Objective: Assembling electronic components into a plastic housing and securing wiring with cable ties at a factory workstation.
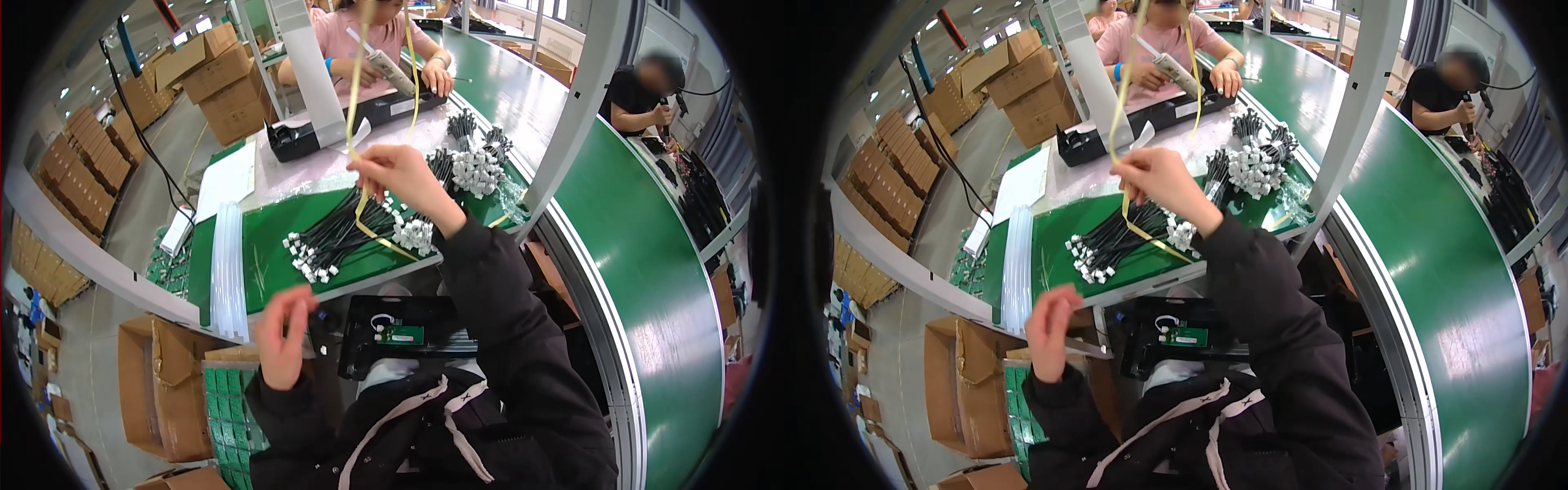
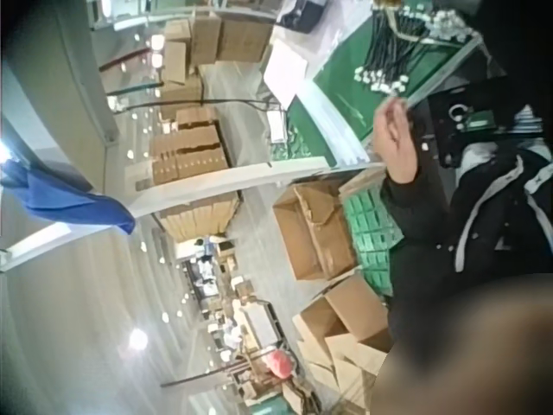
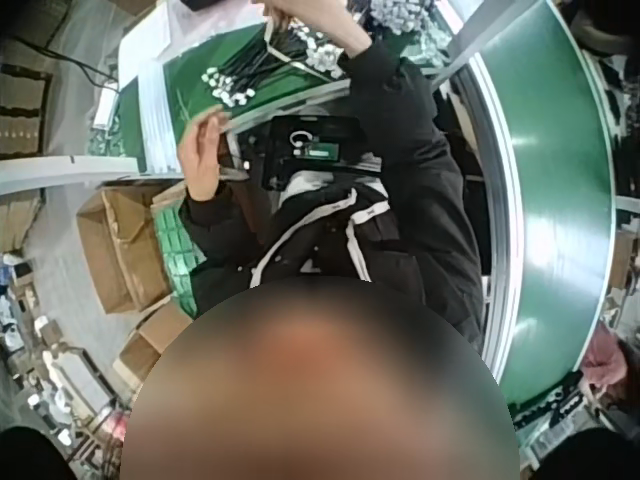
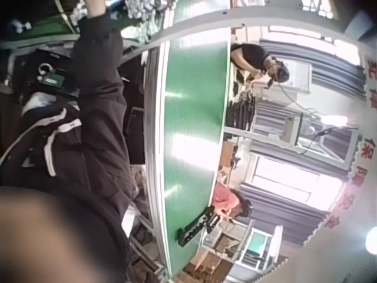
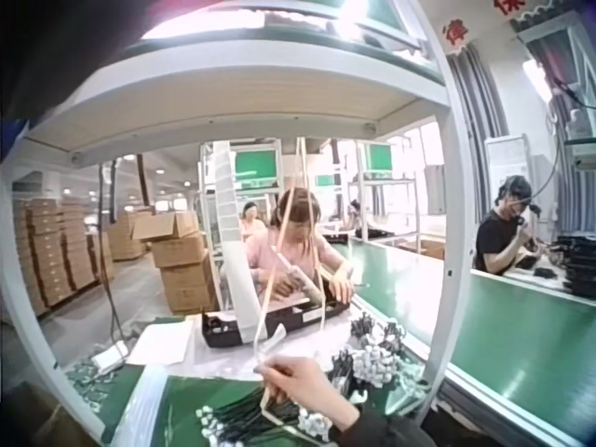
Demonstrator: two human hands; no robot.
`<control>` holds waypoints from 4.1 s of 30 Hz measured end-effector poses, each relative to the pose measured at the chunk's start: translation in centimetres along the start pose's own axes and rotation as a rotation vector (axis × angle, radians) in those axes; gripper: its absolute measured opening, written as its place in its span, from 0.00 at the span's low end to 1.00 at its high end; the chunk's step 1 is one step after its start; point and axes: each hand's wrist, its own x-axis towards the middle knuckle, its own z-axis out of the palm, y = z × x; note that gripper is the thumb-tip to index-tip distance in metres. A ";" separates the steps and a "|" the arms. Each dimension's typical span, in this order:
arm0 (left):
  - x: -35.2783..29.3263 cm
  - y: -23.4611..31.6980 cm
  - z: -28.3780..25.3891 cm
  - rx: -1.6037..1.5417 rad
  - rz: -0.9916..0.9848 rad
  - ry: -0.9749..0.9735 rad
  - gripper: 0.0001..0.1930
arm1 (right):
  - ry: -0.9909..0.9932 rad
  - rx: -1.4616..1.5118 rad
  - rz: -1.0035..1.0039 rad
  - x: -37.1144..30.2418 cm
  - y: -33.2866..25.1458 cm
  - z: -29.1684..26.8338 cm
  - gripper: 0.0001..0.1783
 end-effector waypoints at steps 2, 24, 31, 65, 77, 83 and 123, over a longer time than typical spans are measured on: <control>2.3 1.3 2.2 -0.050 0.132 0.089 0.11 | 0.046 -0.130 0.029 -4.1 -2.0 1.6 0.09; 2.7 5.4 7.6 -0.388 0.134 -0.083 0.12 | 0.268 -0.712 -0.926 -11.4 -3.6 1.6 0.17; 2.4 5.6 7.3 0.085 0.272 -0.069 0.11 | 0.308 -0.832 -0.942 -11.8 -4.0 1.9 0.16; 11.6 4.5 12.5 -1.354 -0.236 -0.704 0.12 | 0.306 -0.102 -0.384 -12.4 -3.4 -5.2 0.03; 10.0 5.8 12.7 -1.184 -0.192 -0.485 0.12 | 0.606 -0.517 -0.635 -10.6 -4.4 -1.8 0.08; 9.9 5.6 12.4 -1.216 -0.174 -0.493 0.12 | 0.609 -0.567 -0.643 -10.4 -4.0 -1.4 0.07; 9.5 1.0 11.3 -0.655 0.066 0.162 0.10 | 0.102 0.508 -0.190 -10.9 2.3 -2.3 0.27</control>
